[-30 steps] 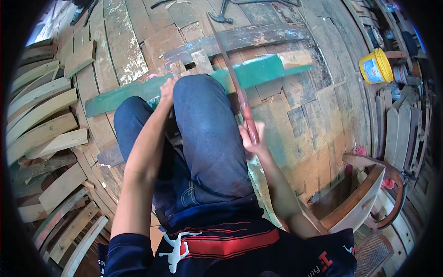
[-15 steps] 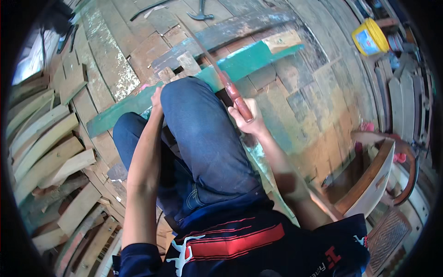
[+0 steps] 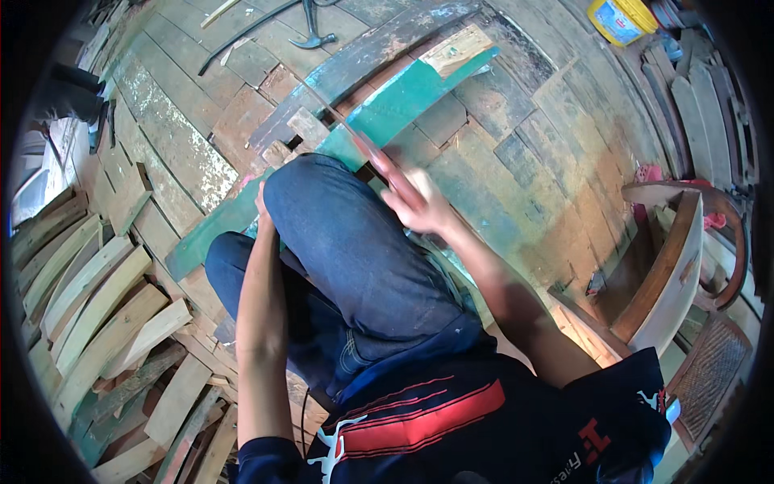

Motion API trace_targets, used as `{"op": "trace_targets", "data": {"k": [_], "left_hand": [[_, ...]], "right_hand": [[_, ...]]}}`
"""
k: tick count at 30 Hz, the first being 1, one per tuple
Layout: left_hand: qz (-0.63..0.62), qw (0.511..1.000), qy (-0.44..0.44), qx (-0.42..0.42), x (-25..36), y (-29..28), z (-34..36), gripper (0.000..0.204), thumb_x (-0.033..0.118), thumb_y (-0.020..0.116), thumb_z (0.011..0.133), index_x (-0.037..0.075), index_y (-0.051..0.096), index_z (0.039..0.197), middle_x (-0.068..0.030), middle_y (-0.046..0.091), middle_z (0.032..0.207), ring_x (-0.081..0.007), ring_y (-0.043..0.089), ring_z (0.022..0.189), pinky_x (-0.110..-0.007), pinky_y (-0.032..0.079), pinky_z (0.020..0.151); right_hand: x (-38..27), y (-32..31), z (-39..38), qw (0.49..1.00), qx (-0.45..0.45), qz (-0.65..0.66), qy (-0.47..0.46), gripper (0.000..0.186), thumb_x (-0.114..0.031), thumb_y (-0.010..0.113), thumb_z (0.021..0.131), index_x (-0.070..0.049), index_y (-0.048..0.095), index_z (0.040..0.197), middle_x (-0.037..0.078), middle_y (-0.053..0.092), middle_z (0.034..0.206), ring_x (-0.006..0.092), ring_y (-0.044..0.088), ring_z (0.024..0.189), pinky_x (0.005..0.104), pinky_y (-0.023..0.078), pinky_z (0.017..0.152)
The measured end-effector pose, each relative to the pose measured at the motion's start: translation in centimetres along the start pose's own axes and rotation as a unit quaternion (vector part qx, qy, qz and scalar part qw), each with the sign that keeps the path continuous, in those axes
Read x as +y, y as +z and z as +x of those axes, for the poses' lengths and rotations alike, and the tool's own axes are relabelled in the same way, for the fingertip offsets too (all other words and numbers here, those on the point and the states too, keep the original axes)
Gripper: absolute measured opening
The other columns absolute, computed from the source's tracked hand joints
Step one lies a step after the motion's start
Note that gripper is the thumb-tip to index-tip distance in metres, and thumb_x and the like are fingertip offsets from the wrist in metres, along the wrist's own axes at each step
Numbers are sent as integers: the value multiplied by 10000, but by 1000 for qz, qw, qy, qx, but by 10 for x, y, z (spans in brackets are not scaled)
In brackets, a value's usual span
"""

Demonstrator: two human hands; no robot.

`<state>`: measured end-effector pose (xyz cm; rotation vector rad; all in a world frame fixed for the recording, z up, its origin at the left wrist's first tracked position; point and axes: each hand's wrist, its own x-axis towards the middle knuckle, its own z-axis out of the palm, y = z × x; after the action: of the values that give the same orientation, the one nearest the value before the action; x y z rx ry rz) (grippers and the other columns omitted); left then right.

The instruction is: The person is using a hand saw to cut through a piece of wood in a workshop.

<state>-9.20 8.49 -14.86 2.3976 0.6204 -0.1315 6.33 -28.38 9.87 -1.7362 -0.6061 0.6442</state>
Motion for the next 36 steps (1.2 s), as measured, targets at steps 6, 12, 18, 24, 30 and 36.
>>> {"op": "trace_targets", "data": {"k": [6, 12, 18, 24, 30, 36], "left_hand": [[-39, 999, 8, 34, -28, 12, 1, 314, 357, 531, 802, 135, 537, 1025, -164, 569, 948, -364, 608, 847, -471, 497, 711], [0, 1000, 6, 19, 10, 4, 5, 313, 355, 537, 798, 133, 545, 1019, -164, 569, 943, -364, 607, 845, -468, 498, 708], [87, 995, -18, 41, 51, -24, -14, 313, 354, 542, 793, 131, 554, 1013, -164, 569, 938, -364, 606, 843, -466, 499, 705], [43, 999, 17, 2, 64, 9, 10, 307, 355, 548, 789, 131, 579, 996, -158, 569, 930, -366, 605, 842, -461, 497, 714], [-226, 971, -72, 36, -49, 23, -6, 298, 355, 533, 804, 127, 587, 989, -171, 562, 957, -379, 600, 854, -454, 482, 740], [-136, 987, -76, 48, 5, 18, 3, 294, 346, 526, 812, 126, 592, 996, -158, 570, 973, -363, 605, 855, -446, 485, 731]], "right_hand": [[-28, -41, -124, 997, -41, -50, 43, 598, -29, 563, 762, -87, 426, 1341, 109, 463, 519, 175, 454, 448, 300, 369, 478], [15, -14, -17, 999, -9, -13, -32, 154, -108, 601, 774, -16, 503, 699, 109, 447, 501, 184, 444, 435, 340, 336, 450], [-26, -35, -114, 993, -65, -89, -33, 679, -8, 512, 780, -99, 288, 1415, 108, 521, 541, 198, 454, 444, 295, 381, 484], [22, -24, -28, 998, -26, -60, -5, 144, -102, 585, 782, -11, 510, 699, 129, 481, 524, 204, 427, 437, 347, 358, 458], [-3, -25, -82, 997, -61, -14, 44, 203, -65, 564, 783, -8, 607, 973, 129, 489, 556, 201, 492, 488, 330, 386, 491], [-3, -35, -92, 997, -53, -1, 48, 187, -47, 565, 780, 14, 609, 951, 102, 444, 501, 242, 425, 422, 327, 353, 452]]}}
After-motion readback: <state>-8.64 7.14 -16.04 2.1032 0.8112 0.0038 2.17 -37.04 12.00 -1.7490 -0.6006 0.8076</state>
